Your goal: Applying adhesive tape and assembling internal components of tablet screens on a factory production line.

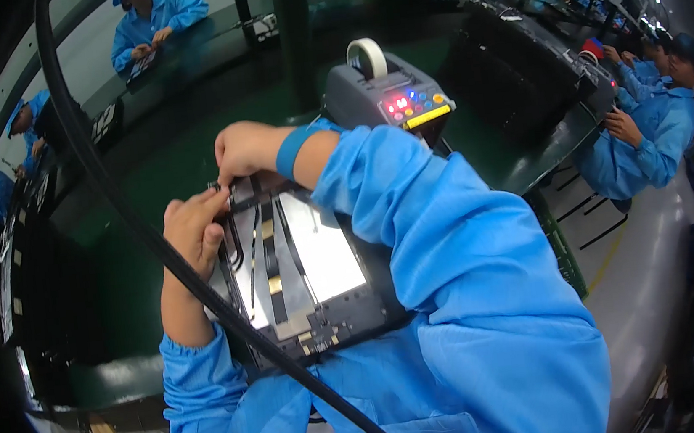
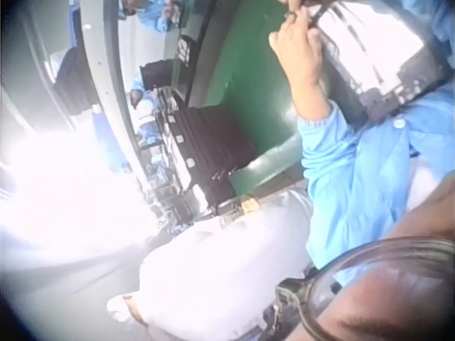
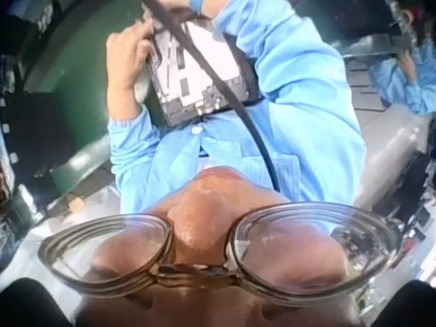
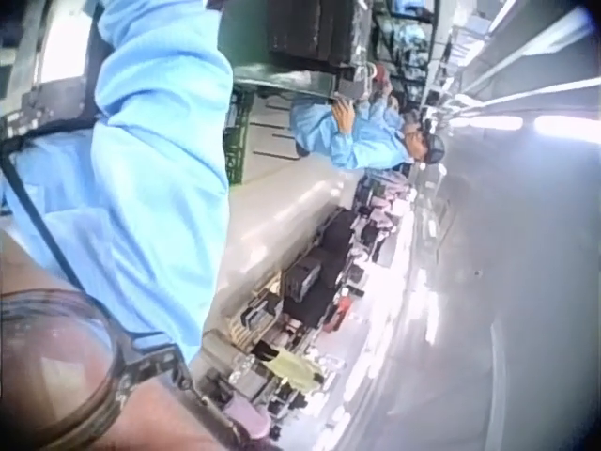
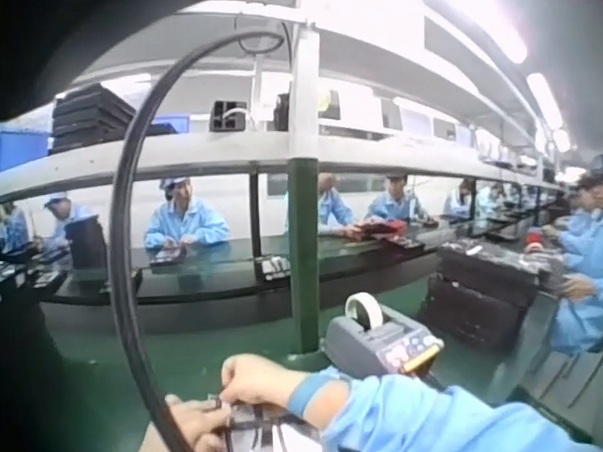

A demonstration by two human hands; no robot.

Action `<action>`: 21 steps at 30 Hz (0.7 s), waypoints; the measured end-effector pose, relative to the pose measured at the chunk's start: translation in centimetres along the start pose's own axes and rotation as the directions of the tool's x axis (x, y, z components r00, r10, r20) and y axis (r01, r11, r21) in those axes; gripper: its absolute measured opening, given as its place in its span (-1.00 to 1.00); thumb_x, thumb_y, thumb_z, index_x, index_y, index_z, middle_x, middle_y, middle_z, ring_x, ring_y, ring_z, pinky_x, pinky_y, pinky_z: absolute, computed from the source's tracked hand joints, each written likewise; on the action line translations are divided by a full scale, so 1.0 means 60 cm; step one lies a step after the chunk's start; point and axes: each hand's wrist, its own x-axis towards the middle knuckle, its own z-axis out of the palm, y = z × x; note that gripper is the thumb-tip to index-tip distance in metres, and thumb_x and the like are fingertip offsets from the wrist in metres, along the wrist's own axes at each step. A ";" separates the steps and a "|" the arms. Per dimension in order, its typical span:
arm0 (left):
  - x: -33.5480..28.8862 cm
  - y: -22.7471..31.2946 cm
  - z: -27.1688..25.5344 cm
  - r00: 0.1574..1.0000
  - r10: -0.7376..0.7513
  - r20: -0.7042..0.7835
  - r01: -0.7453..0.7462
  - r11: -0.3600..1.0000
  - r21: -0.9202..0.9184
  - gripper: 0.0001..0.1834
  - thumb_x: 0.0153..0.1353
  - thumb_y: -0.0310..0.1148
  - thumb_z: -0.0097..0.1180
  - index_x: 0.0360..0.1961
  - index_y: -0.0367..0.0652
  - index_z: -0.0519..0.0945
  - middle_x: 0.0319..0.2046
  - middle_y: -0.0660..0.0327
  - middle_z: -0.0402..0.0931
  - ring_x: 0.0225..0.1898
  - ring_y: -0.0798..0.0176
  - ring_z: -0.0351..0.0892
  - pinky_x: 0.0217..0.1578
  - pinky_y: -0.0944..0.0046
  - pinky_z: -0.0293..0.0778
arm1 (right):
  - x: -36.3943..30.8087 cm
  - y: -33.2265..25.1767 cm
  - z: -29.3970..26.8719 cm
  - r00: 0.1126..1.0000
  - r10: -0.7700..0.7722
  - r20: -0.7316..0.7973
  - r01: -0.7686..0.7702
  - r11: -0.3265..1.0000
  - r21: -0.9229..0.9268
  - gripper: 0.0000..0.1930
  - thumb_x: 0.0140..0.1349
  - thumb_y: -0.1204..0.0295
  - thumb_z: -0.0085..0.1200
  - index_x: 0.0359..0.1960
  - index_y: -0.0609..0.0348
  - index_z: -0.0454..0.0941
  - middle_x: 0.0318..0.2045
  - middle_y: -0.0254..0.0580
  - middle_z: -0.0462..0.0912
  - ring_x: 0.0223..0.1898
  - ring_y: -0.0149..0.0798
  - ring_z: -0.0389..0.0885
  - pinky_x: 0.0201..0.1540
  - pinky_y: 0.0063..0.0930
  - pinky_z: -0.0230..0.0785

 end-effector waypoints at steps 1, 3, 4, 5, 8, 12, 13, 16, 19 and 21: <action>0.002 0.005 -0.003 1.000 -0.003 0.003 0.003 1.000 0.013 -0.41 0.30 0.12 -0.24 -0.03 -0.16 0.57 -0.25 0.12 0.61 0.01 0.00 0.50 -0.04 0.08 0.23 | -0.012 -0.002 -0.012 0.995 -0.079 -0.055 0.078 0.997 -0.027 -0.70 -0.18 0.29 0.38 -0.45 0.15 0.57 -0.52 -0.18 0.62 -0.46 -0.27 0.58 -0.38 -0.35 0.46; 0.002 0.014 -0.009 1.000 -0.006 0.009 0.005 0.999 0.035 -0.41 0.31 0.12 -0.25 -0.03 -0.16 0.57 -0.24 0.12 0.61 0.02 -0.01 0.48 -0.02 0.08 0.23 | -0.075 -0.019 -0.051 0.975 -0.126 -0.180 0.140 0.988 0.066 -0.72 -0.03 0.25 0.28 -0.40 0.19 0.58 -0.51 -0.22 0.60 -0.47 -0.30 0.56 -0.38 -0.42 0.45; 0.003 0.017 -0.012 0.999 -0.009 0.033 0.007 0.998 0.055 -0.40 0.31 0.12 -0.25 -0.03 -0.16 0.57 -0.23 0.13 0.61 0.05 -0.01 0.46 0.00 0.07 0.22 | -0.097 -0.001 -0.066 0.916 -0.289 -0.278 0.316 0.947 0.054 -0.75 0.04 0.27 0.23 -0.39 0.21 0.57 -0.52 -0.24 0.58 -0.46 -0.34 0.54 -0.39 -0.46 0.42; -0.004 0.014 -0.015 0.998 -0.032 0.048 0.028 0.997 0.077 -0.40 0.30 0.12 -0.24 -0.03 -0.16 0.57 -0.23 0.14 0.61 0.09 -0.02 0.43 0.02 0.06 0.22 | -0.162 -0.022 -0.076 0.875 -0.305 -0.376 0.385 0.909 0.157 -0.77 0.07 0.30 0.22 -0.39 0.22 0.57 -0.52 -0.28 0.55 -0.44 -0.39 0.52 -0.37 -0.52 0.39; 0.007 0.032 -0.031 0.990 -0.041 0.133 0.022 0.990 0.141 -0.43 0.26 0.10 -0.14 -0.02 -0.18 0.56 -0.22 0.14 0.60 0.15 -0.05 0.36 0.04 0.04 0.21 | -0.286 0.028 -0.103 0.684 -0.266 -0.680 0.510 0.840 0.185 -0.89 0.17 0.44 0.14 -0.34 0.21 0.54 -0.46 -0.40 0.53 -0.42 -0.55 0.44 -0.36 -0.64 0.31; 0.063 0.094 -0.044 0.955 -0.038 0.296 0.017 0.997 0.074 -0.57 0.05 -0.21 0.20 -0.05 -0.17 0.57 -0.07 0.08 0.51 0.12 -0.05 0.36 0.07 0.06 0.23 | -0.382 0.141 -0.142 0.477 0.069 -0.876 0.402 0.870 0.287 -0.91 0.21 0.50 0.10 -0.29 0.24 0.54 -0.41 -0.39 0.54 -0.37 -0.56 0.43 -0.29 -0.69 0.28; 0.076 0.108 -0.035 0.955 0.009 0.297 -0.030 0.997 0.066 -0.58 0.00 -0.28 0.23 -0.06 -0.16 0.57 -0.03 0.05 0.46 0.10 -0.05 0.37 0.08 0.07 0.25 | -0.392 0.174 -0.150 0.407 0.228 -0.885 0.317 0.873 0.371 -0.90 0.21 0.50 0.10 -0.28 0.25 0.54 -0.39 -0.38 0.54 -0.34 -0.55 0.43 -0.26 -0.69 0.28; 0.117 0.144 -0.011 0.882 -0.031 0.470 0.006 0.998 0.055 -0.45 0.03 -0.27 0.24 0.10 -0.14 0.49 0.18 -0.04 0.32 0.29 -0.12 0.18 0.23 0.00 0.16 | -0.388 0.221 -0.171 0.396 0.307 -0.866 0.141 0.911 0.387 -0.81 0.20 0.30 0.10 -0.19 0.02 0.59 -0.36 -0.55 0.57 -0.33 -0.61 0.41 -0.29 -0.65 0.17; 0.136 0.135 0.023 0.848 -0.030 0.529 -0.016 0.997 0.081 -0.44 0.05 -0.26 0.24 0.13 -0.08 0.48 0.23 -0.07 0.25 0.33 -0.15 0.10 0.26 -0.01 0.13 | -0.379 0.234 -0.193 0.485 0.322 -0.813 0.109 0.900 0.421 -0.78 0.18 0.30 0.11 -0.17 0.05 0.59 -0.36 -0.52 0.58 -0.33 -0.59 0.42 -0.30 -0.66 0.19; 0.136 0.123 0.045 0.848 -0.033 0.528 -0.024 0.995 0.102 -0.46 0.04 -0.23 0.25 0.10 -0.03 0.51 0.24 -0.08 0.22 0.34 -0.17 0.07 0.27 -0.02 0.12 | -0.376 0.241 -0.197 0.552 0.332 -0.765 0.101 0.884 0.457 -0.79 0.18 0.31 0.10 -0.18 0.08 0.58 -0.36 -0.49 0.59 -0.33 -0.58 0.43 -0.32 -0.66 0.21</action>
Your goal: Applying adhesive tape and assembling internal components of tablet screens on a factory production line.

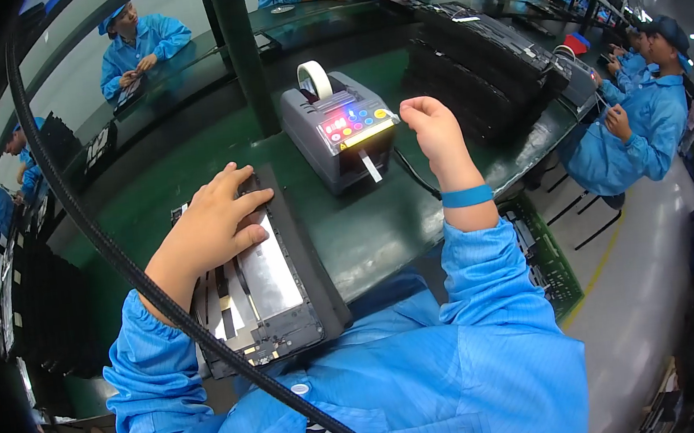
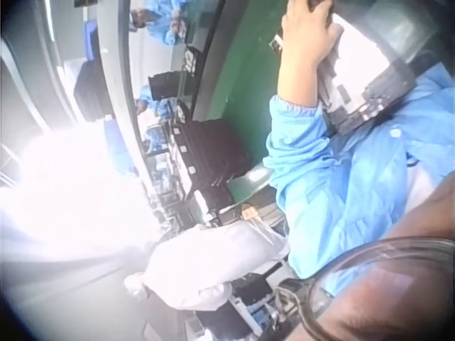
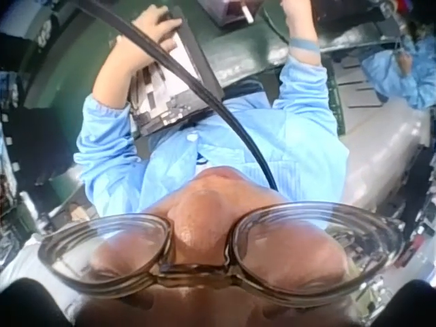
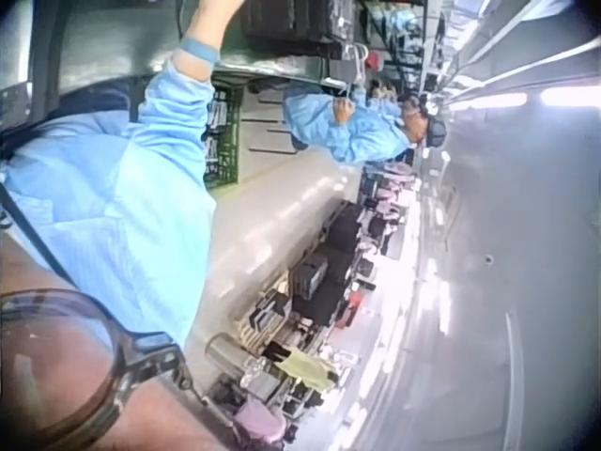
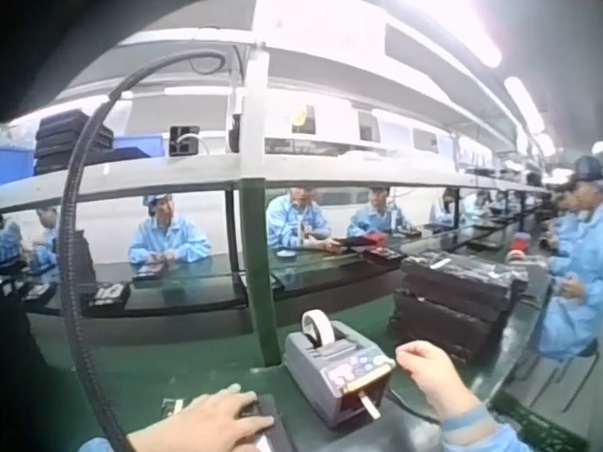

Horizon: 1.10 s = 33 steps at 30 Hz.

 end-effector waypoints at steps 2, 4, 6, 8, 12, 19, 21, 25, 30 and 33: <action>0.002 -0.003 0.002 1.000 -0.012 -0.001 0.012 1.000 0.008 -0.46 0.03 -0.22 0.26 0.09 -0.01 0.52 0.24 -0.08 0.22 0.34 -0.17 0.07 0.27 -0.03 0.12 | -0.003 0.011 0.003 1.000 -0.008 -0.017 0.009 0.999 0.039 -0.79 0.19 0.32 0.10 -0.18 0.08 0.58 -0.36 -0.49 0.58 -0.33 -0.58 0.43 -0.32 -0.66 0.21; -0.002 -0.005 0.001 1.000 -0.028 -0.011 0.028 1.000 -0.006 -0.45 -0.01 -0.19 0.30 0.08 0.02 0.53 0.24 -0.07 0.22 0.35 -0.18 0.05 0.27 -0.04 0.11 | -0.011 0.023 0.006 0.998 -0.023 -0.053 0.027 0.997 0.069 -0.82 0.20 0.34 0.09 -0.20 0.08 0.57 -0.36 -0.51 0.56 -0.33 -0.60 0.41 -0.32 -0.68 0.19; -0.006 -0.005 -0.004 0.999 -0.036 -0.034 0.037 0.999 0.004 -0.43 -0.04 -0.21 0.32 0.08 0.01 0.53 0.24 -0.06 0.21 0.35 -0.17 0.04 0.27 -0.04 0.12 | -0.020 0.032 0.010 0.997 -0.061 -0.052 0.065 0.994 0.087 -0.83 0.20 0.35 0.09 -0.20 0.08 0.57 -0.36 -0.52 0.56 -0.33 -0.60 0.41 -0.33 -0.69 0.18; -0.013 -0.002 -0.014 0.997 -0.040 -0.066 0.041 0.999 0.023 -0.42 -0.03 -0.19 0.32 0.08 -0.04 0.51 0.26 -0.05 0.19 0.36 -0.16 0.03 0.26 -0.04 0.12 | -0.035 0.030 0.018 0.993 -0.091 -0.074 0.101 0.984 0.145 -0.83 0.20 0.40 0.10 -0.18 0.12 0.54 -0.35 -0.49 0.54 -0.31 -0.59 0.41 -0.28 -0.67 0.22; -0.049 -0.003 -0.019 0.974 -0.067 -0.217 0.057 0.997 -0.051 -0.41 -0.14 -0.18 0.35 -0.01 -0.11 0.57 0.16 -0.07 0.33 0.30 -0.21 0.16 0.19 -0.08 0.24 | -0.071 0.057 0.035 0.924 -0.193 -0.331 0.195 0.980 -0.027 -0.82 0.15 0.47 0.17 -0.24 0.23 0.50 -0.39 -0.39 0.51 -0.42 -0.57 0.40 -0.32 -0.67 0.30; -0.104 -0.003 -0.018 0.964 -0.148 -0.220 0.123 0.985 -0.124 -0.61 -0.10 -0.45 0.27 -0.15 -0.22 0.58 -0.04 0.03 0.44 0.16 -0.12 0.34 0.11 0.06 0.32 | -0.108 0.062 0.047 0.967 0.223 0.119 -0.243 0.951 0.193 -0.84 0.20 0.36 0.13 -0.31 0.20 0.53 -0.49 -0.42 0.51 -0.50 -0.59 0.33 -0.41 -0.72 0.19; -0.115 0.003 -0.032 0.960 -0.215 -0.179 0.180 0.965 -0.193 -0.62 -0.13 -0.47 0.28 -0.18 -0.22 0.59 -0.11 0.05 0.46 0.02 -0.10 0.43 0.02 0.06 0.37 | -0.113 0.065 0.051 0.957 0.227 0.179 -0.258 0.949 0.178 -0.82 0.21 0.32 0.10 -0.30 0.19 0.55 -0.50 -0.42 0.51 -0.51 -0.58 0.32 -0.44 -0.70 0.17; -0.179 -0.003 0.005 0.631 -0.731 -0.262 0.574 0.666 -0.477 -0.44 -0.09 -0.38 0.33 -0.01 -0.35 0.51 -0.23 0.06 0.50 -0.23 0.17 0.49 -0.19 0.22 0.45 | -0.143 0.071 0.068 0.985 0.173 0.004 -0.171 0.970 0.173 -0.77 0.20 0.33 0.12 -0.22 0.23 0.51 -0.40 -0.38 0.51 -0.48 -0.58 0.33 -0.40 -0.69 0.20; -0.235 0.008 0.099 0.735 -0.673 0.089 0.190 0.077 -0.979 -0.33 0.29 0.01 0.01 0.21 -0.35 0.29 0.01 0.15 0.44 -0.09 0.32 0.44 -0.04 0.31 0.38 | -0.240 -0.036 0.104 0.723 -0.463 0.512 0.624 0.756 -0.197 -0.41 0.29 0.05 -0.05 0.12 0.34 0.32 0.04 0.24 0.41 0.11 0.11 0.33 0.16 -0.15 0.16; -0.219 0.028 0.122 0.810 -0.562 0.168 -0.027 -0.322 -0.946 -0.34 0.40 -0.01 -0.23 0.32 -0.31 0.10 0.20 0.06 0.30 0.18 0.22 0.35 0.16 0.26 0.29 | -0.279 -0.048 0.134 0.697 -0.206 0.687 0.423 0.892 -0.162 -0.21 0.28 -0.08 -0.10 0.27 0.40 0.10 0.24 0.44 0.16 0.34 0.34 0.02 0.34 -0.01 -0.09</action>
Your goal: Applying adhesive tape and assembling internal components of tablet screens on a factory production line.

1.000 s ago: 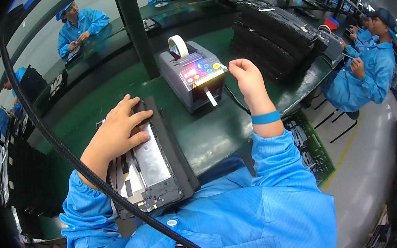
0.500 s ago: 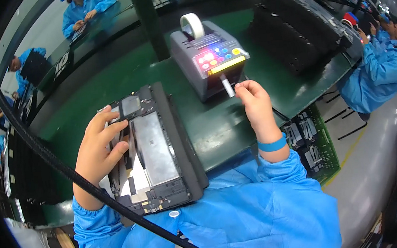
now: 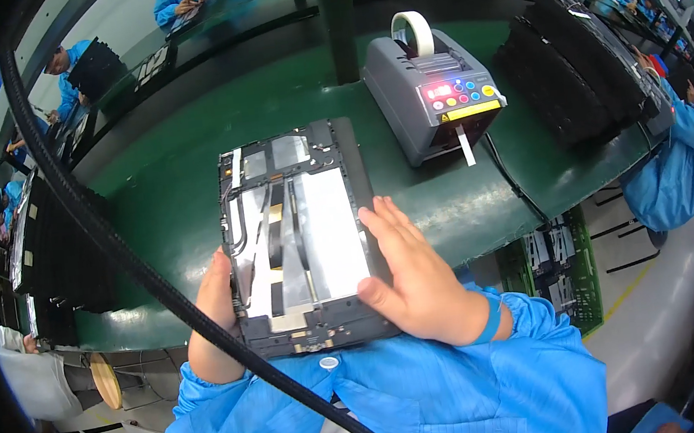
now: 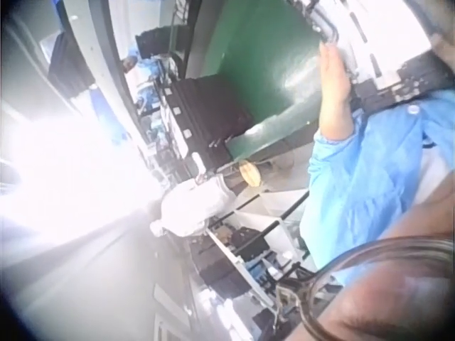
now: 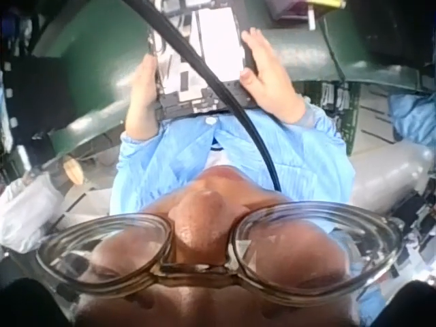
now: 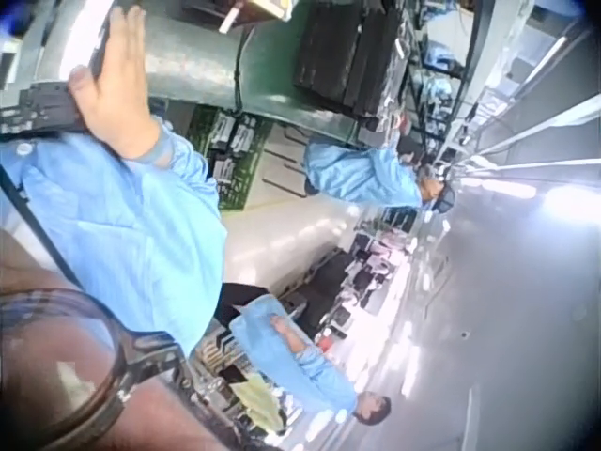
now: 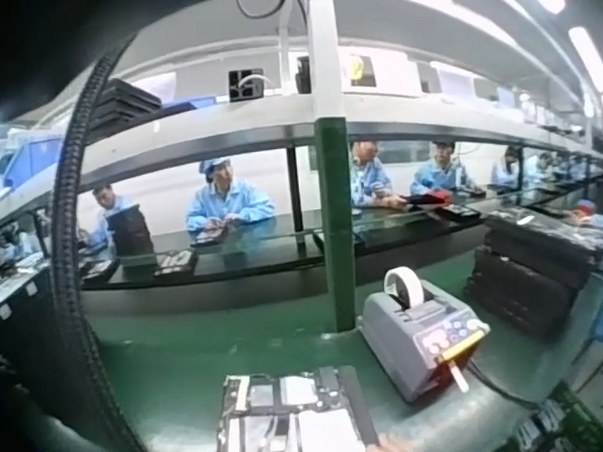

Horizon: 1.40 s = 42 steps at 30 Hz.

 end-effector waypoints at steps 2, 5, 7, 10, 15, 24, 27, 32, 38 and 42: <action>0.017 -0.003 0.007 0.979 0.157 0.127 -0.168 0.983 0.077 -0.32 0.41 0.00 -0.27 0.35 -0.30 0.03 0.24 0.04 0.24 0.22 0.20 0.30 0.19 0.25 0.25 | 0.001 -0.011 0.006 0.998 -0.063 -0.014 0.061 0.994 -0.087 -0.17 0.24 -0.07 -0.02 0.29 0.41 0.07 0.26 0.47 0.10 0.35 0.34 -0.01 0.35 -0.01 -0.13; 0.022 -0.001 0.014 0.977 0.190 0.102 -0.209 0.947 0.244 -0.20 0.37 0.08 -0.24 0.37 -0.33 -0.08 0.26 0.00 0.19 0.22 0.14 0.30 0.18 0.22 0.27 | 0.001 -0.015 0.005 0.999 -0.033 0.002 0.033 0.999 -0.037 -0.12 0.07 0.10 0.22 0.30 0.37 0.07 0.26 0.47 0.10 0.34 0.33 0.02 0.34 -0.05 -0.08; 0.015 0.007 0.020 0.975 0.193 0.113 -0.214 0.952 0.221 -0.16 0.33 0.11 -0.15 0.37 -0.30 -0.06 0.25 0.01 0.22 0.20 0.13 0.35 0.14 0.22 0.35 | -0.003 -0.014 0.008 0.998 -0.058 -0.002 0.058 0.998 -0.014 -0.13 0.05 0.17 0.24 0.30 0.35 0.07 0.27 0.47 0.08 0.34 0.33 0.02 0.33 -0.06 -0.05; -0.017 0.010 0.027 0.970 0.230 -0.084 -0.200 0.943 0.267 -0.26 0.36 -0.22 -0.10 0.38 -0.36 -0.13 0.27 -0.03 0.15 0.26 0.12 0.22 0.24 0.20 0.15 | -0.005 -0.032 0.010 0.995 -0.095 -0.005 0.095 0.995 0.033 -0.13 0.00 0.33 0.28 0.32 0.32 0.06 0.30 0.48 -0.01 0.35 0.32 0.02 0.32 -0.11 -0.01; -0.062 0.063 0.029 0.851 0.463 -0.247 -0.405 0.879 0.253 -0.23 0.13 -0.46 0.15 0.33 -0.33 0.05 0.18 0.04 0.28 0.17 0.18 0.33 0.20 0.21 0.24 | 0.032 -0.065 0.032 0.944 -0.327 -0.042 0.329 0.923 0.202 -0.11 0.04 0.33 0.26 0.35 0.30 -0.01 0.34 0.45 -0.11 0.39 0.27 -0.07 0.35 -0.13 -0.11; -0.057 0.139 -0.262 0.872 0.375 -0.314 -0.300 0.917 0.262 -0.43 0.15 -0.53 0.01 0.20 -0.43 0.21 -0.04 -0.03 0.49 -0.11 0.17 0.59 -0.06 0.27 0.51 | 0.021 0.089 -0.070 0.625 0.101 -0.774 -0.031 0.994 0.105 -0.68 0.27 0.37 0.02 0.00 0.25 0.42 -0.08 -0.23 0.43 -0.08 -0.40 0.37 -0.03 -0.52 0.24; -0.016 0.105 -0.312 0.856 0.271 -0.439 -0.126 0.935 0.331 -0.39 0.12 -0.53 0.05 0.22 -0.42 0.21 -0.04 0.00 0.50 -0.13 0.21 0.58 -0.06 0.29 0.49 | 0.020 0.161 -0.090 0.593 0.360 -0.720 -0.172 0.930 0.324 -0.74 0.32 0.32 0.00 -0.07 0.23 0.45 -0.23 -0.34 0.48 -0.24 -0.53 0.39 -0.17 -0.67 0.26; 0.044 0.090 -0.324 0.887 0.220 -0.407 -0.016 0.894 0.448 -0.35 0.03 -0.58 0.10 0.20 -0.43 0.23 -0.10 0.00 0.53 -0.21 0.26 0.58 -0.16 0.34 0.50 | 0.032 0.179 -0.090 0.651 0.630 -0.424 -0.225 0.693 0.685 -0.78 0.29 0.24 0.04 -0.26 0.14 0.51 -0.44 -0.38 0.56 -0.49 -0.60 0.42 -0.45 -0.72 0.23; 0.020 0.101 -0.172 0.809 0.575 -0.122 -0.080 0.313 0.947 -0.48 -0.11 -0.48 0.24 -0.03 -0.36 0.50 -0.13 0.00 0.46 -0.04 0.08 0.48 -0.03 0.22 0.41 | 0.040 0.197 -0.090 0.674 0.581 -0.456 -0.109 0.689 0.716 -0.86 0.28 0.35 0.03 -0.34 0.15 0.54 -0.54 -0.37 0.55 -0.59 -0.57 0.42 -0.54 -0.72 0.20; 0.013 0.049 -0.051 0.968 0.245 -0.057 -0.115 0.634 0.765 -0.34 0.15 -0.32 0.21 0.21 -0.40 0.27 0.05 -0.04 0.41 -0.01 0.14 0.48 -0.10 0.24 0.47 | 0.031 0.170 -0.071 0.710 0.472 -0.522 -0.048 0.772 0.634 -0.89 0.26 0.42 0.03 -0.38 0.18 0.52 -0.52 -0.35 0.53 -0.49 -0.51 0.43 -0.41 -0.66 0.24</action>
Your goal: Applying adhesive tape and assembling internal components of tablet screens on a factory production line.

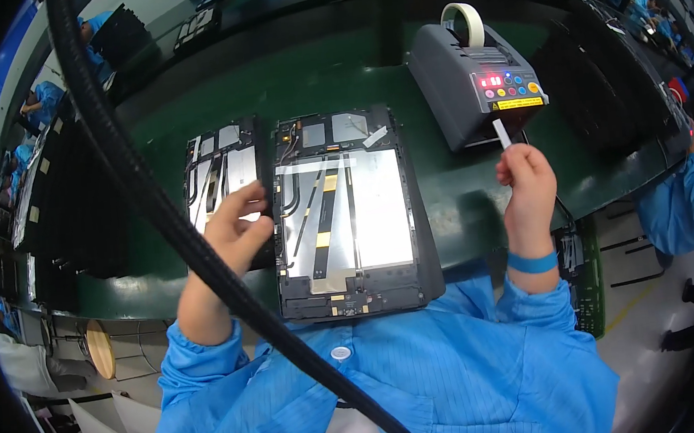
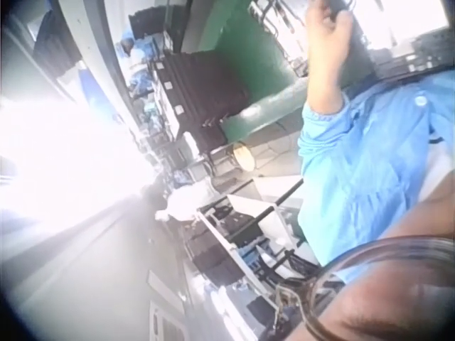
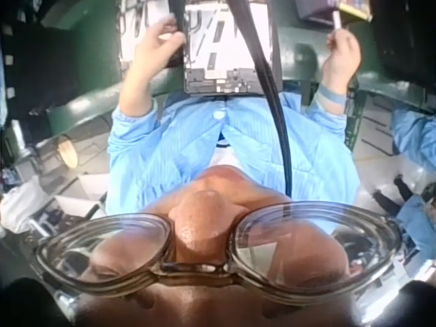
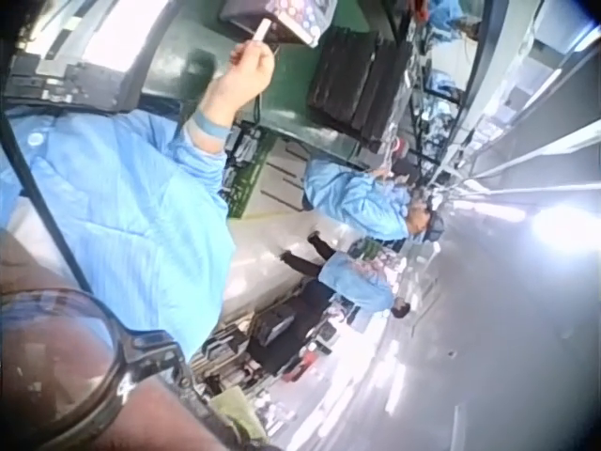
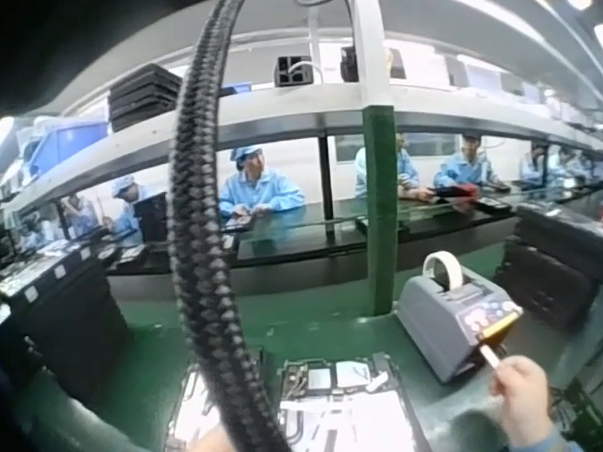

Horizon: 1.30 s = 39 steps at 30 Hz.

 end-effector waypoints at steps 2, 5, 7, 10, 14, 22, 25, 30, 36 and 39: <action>0.002 -0.006 0.036 0.981 -0.184 0.061 0.193 0.958 -0.211 -0.30 0.22 -0.32 0.13 0.28 -0.44 0.15 0.11 -0.12 0.33 0.09 0.18 0.40 -0.02 0.24 0.43 | -0.042 -0.005 0.033 0.969 -0.164 0.187 0.166 0.986 0.009 -0.86 0.30 0.41 0.00 -0.37 0.20 0.51 -0.47 -0.31 0.57 -0.42 -0.47 0.49 -0.33 -0.61 0.32; -0.007 0.003 0.072 0.995 -0.084 0.045 0.093 0.960 -0.264 -0.24 0.24 -0.35 0.06 0.34 -0.44 -0.01 0.17 -0.10 0.28 0.10 0.18 0.38 0.03 0.27 0.38 | -0.086 -0.006 0.072 0.915 0.012 0.404 -0.053 0.995 0.089 -0.70 0.34 0.27 0.00 -0.01 0.17 0.37 -0.03 -0.14 0.52 0.04 -0.27 0.46 0.11 -0.40 0.25; -0.024 0.033 0.085 0.989 -0.120 0.091 0.150 0.829 -0.539 -0.17 0.24 -0.40 -0.01 0.37 -0.42 -0.20 0.24 -0.08 0.17 0.17 0.17 0.31 0.12 0.26 0.30 | -0.112 -0.010 0.086 0.837 0.039 0.546 -0.142 0.979 0.148 -0.43 0.34 0.22 -0.02 0.28 0.10 0.05 0.29 -0.07 0.22 0.34 -0.15 0.13 0.37 -0.25 -0.14; -0.024 0.031 0.104 0.992 -0.030 0.120 0.092 0.825 -0.557 -0.10 0.20 -0.39 -0.02 0.37 -0.44 -0.32 0.33 -0.13 -0.04 0.32 0.09 0.08 0.27 0.21 0.06 | -0.135 -0.033 0.111 0.806 0.021 0.592 -0.060 0.997 0.047 -0.32 0.29 0.32 0.04 0.33 0.17 -0.07 0.34 -0.04 0.07 0.36 -0.14 0.05 0.38 -0.27 -0.19; -0.051 -0.004 0.116 0.993 -0.001 0.120 0.054 0.894 -0.445 -0.06 0.20 -0.32 0.01 0.35 -0.49 -0.34 0.36 -0.19 -0.16 0.37 -0.01 -0.05 0.32 0.16 -0.07 | -0.150 -0.040 0.096 0.825 0.041 0.563 -0.067 0.997 0.026 -0.31 0.24 0.41 0.04 0.33 0.22 -0.06 0.33 -0.06 0.09 0.35 -0.15 0.07 0.37 -0.29 -0.16; -0.055 -0.003 0.093 0.977 0.166 -0.133 -0.194 0.952 -0.237 -0.21 0.14 -0.35 0.14 0.30 -0.44 0.06 0.24 -0.20 0.14 0.30 -0.10 0.14 0.26 0.11 0.10 | -0.081 -0.109 0.100 0.705 -0.263 0.658 0.581 0.746 -0.324 -0.74 0.09 0.41 0.18 -0.18 0.21 0.52 0.01 -0.01 0.47 0.08 -0.09 0.44 0.12 -0.29 0.25; -0.010 0.035 0.057 0.856 0.492 -0.157 -0.394 0.818 0.418 -0.59 0.01 -0.43 0.18 -0.08 -0.34 0.51 -0.21 -0.03 0.47 -0.13 -0.10 0.46 -0.10 0.09 0.40 | -0.049 -0.119 0.181 0.580 -0.191 0.792 0.601 0.756 -0.258 -0.71 0.07 0.43 0.17 -0.14 0.19 0.52 -0.18 -0.08 0.56 -0.07 -0.10 0.52 -0.02 -0.33 0.35; 0.017 0.034 0.056 0.851 0.503 -0.151 -0.362 0.769 0.527 -0.72 -0.03 -0.40 0.24 -0.25 -0.26 0.61 -0.35 0.11 0.49 -0.26 0.01 0.48 -0.23 0.11 0.41 | -0.016 -0.095 0.300 0.403 -0.081 0.911 0.751 0.599 -0.279 -0.68 0.09 0.53 0.13 -0.06 0.13 0.51 -0.24 -0.17 0.57 -0.14 -0.16 0.52 -0.09 -0.34 0.39; 0.021 0.030 0.051 0.863 0.494 -0.109 -0.362 0.753 0.549 -0.76 -0.06 -0.36 0.28 -0.33 -0.20 0.65 -0.40 0.16 0.47 -0.32 0.08 0.46 -0.29 0.14 0.40 | 0.010 -0.067 0.336 0.214 -0.004 0.977 0.839 0.513 -0.182 -0.67 0.07 0.56 0.13 -0.08 0.12 0.52 -0.33 -0.17 0.61 -0.14 -0.08 0.52 -0.11 -0.24 0.38; 0.024 0.028 0.047 0.875 0.476 -0.092 -0.361 0.766 0.532 -0.77 -0.07 -0.36 0.29 -0.35 -0.20 0.66 -0.42 0.19 0.47 -0.34 0.10 0.45 -0.31 0.15 0.39 | 0.023 -0.054 0.336 0.132 -0.061 0.989 0.861 0.501 -0.084 -0.70 0.06 0.58 0.11 -0.11 0.12 0.54 -0.34 -0.17 0.61 -0.15 -0.09 0.51 -0.09 -0.24 0.37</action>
